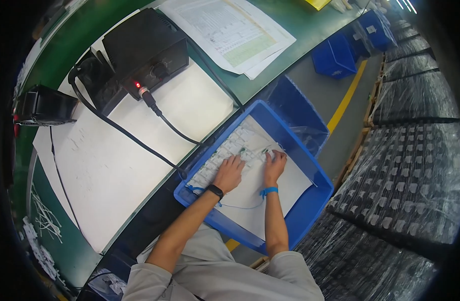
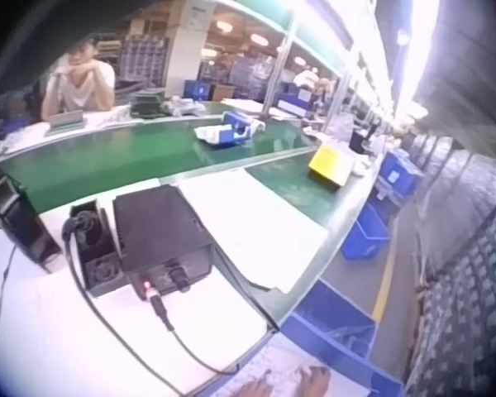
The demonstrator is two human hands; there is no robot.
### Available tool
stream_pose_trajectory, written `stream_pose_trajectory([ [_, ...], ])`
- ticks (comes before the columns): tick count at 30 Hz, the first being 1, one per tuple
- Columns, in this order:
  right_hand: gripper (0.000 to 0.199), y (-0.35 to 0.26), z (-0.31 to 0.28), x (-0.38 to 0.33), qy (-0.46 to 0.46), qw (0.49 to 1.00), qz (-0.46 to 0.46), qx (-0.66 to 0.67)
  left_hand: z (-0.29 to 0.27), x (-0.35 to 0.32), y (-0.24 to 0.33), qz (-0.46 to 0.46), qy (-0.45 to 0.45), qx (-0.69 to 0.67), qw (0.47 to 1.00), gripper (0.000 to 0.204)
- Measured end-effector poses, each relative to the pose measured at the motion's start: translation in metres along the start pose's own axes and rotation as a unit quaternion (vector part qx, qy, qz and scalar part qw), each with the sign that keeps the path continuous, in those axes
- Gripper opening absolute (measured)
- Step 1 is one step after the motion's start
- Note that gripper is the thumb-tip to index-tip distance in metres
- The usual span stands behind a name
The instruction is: Soldering components onto small circuit boards and assembling them into plastic housings on a production line.
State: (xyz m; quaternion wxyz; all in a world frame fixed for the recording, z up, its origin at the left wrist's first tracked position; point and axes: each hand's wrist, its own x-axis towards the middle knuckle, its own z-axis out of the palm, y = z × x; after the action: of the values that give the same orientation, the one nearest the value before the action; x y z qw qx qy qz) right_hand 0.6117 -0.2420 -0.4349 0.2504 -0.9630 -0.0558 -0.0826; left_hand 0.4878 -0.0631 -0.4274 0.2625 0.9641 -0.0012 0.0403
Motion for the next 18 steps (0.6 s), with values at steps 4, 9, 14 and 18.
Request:
stream_pose_trajectory([
  [4,0.028,0.002,0.0,-0.002,-0.024,1.0,-0.004,0.011,0.009,0.006,0.005,0.016,-0.001,0.139,0.99,0.047],
  [9,0.027,0.002,0.0,-0.01,-0.051,0.999,-0.011,0.016,0.024,-0.001,0.016,0.009,-0.061,0.183,0.981,0.073],
  [14,0.024,0.012,-0.001,-0.007,0.013,1.0,0.001,-0.009,0.021,-0.003,0.025,-0.008,-0.103,0.22,0.97,0.086],
  [18,0.024,0.001,0.008,0.0,0.007,0.999,-0.039,-0.032,0.022,-0.003,0.025,-0.015,-0.109,0.217,0.97,0.087],
])
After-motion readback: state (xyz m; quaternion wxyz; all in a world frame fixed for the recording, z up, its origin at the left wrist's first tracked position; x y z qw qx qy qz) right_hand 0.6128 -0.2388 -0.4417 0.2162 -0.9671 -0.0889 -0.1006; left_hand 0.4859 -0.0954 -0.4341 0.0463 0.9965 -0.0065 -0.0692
